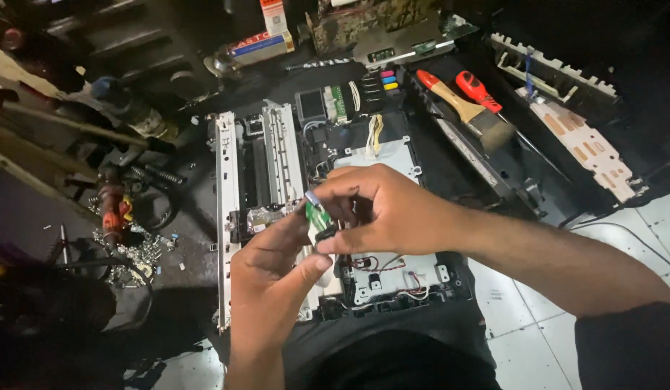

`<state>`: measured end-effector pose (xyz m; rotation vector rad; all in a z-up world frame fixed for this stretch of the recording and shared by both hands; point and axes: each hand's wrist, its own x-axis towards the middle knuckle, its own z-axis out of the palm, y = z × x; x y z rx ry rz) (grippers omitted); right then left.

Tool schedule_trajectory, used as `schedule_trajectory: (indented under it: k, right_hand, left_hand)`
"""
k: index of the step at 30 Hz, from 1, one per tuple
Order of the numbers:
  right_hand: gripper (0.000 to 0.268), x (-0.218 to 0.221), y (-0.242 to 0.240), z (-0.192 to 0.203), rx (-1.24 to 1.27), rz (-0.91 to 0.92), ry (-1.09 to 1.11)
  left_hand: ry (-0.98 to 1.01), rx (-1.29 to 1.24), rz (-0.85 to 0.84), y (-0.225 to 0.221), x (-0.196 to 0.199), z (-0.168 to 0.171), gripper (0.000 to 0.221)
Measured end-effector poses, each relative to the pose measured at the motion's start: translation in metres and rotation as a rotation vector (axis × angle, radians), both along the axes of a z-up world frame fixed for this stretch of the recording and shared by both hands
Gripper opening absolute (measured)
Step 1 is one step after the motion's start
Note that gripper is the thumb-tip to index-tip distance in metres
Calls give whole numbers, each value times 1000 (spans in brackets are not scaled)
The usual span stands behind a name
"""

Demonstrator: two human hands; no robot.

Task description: Cleaning a small circuit board with a brush and attempting to reinstall it into a printer chassis.

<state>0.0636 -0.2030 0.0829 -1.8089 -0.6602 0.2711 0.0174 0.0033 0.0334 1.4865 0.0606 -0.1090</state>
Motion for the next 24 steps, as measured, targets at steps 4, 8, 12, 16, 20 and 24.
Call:
schedule_trajectory:
  k: [4, 8, 12, 16, 20, 24]
  right_hand:
    - [39, -2, -1, -1, 38, -40, 59]
    - [63, 6, -13, 0, -73, -10, 106]
    - [52, 50, -63, 4, -426, -500, 28]
    - [54, 124, -139, -64, -1261, -713, -396]
    - [42, 137, -147, -84, -1463, -640, -187]
    - [42, 138, -131, -89, -1468, -667, -181]
  left_hand:
    - [-188, 68, -16, -9, -1, 7, 54]
    - [-287, -3, -84, -6, 2, 6, 48]
    - [-268, 108, -113, 10, 8, 13, 34]
    - [-259, -258, -223, 27, 12, -4, 41]
    - [-246, -475, -350, 33, 12, -5, 53]
    - [-221, -532, -458, 38, 7, 7, 52]
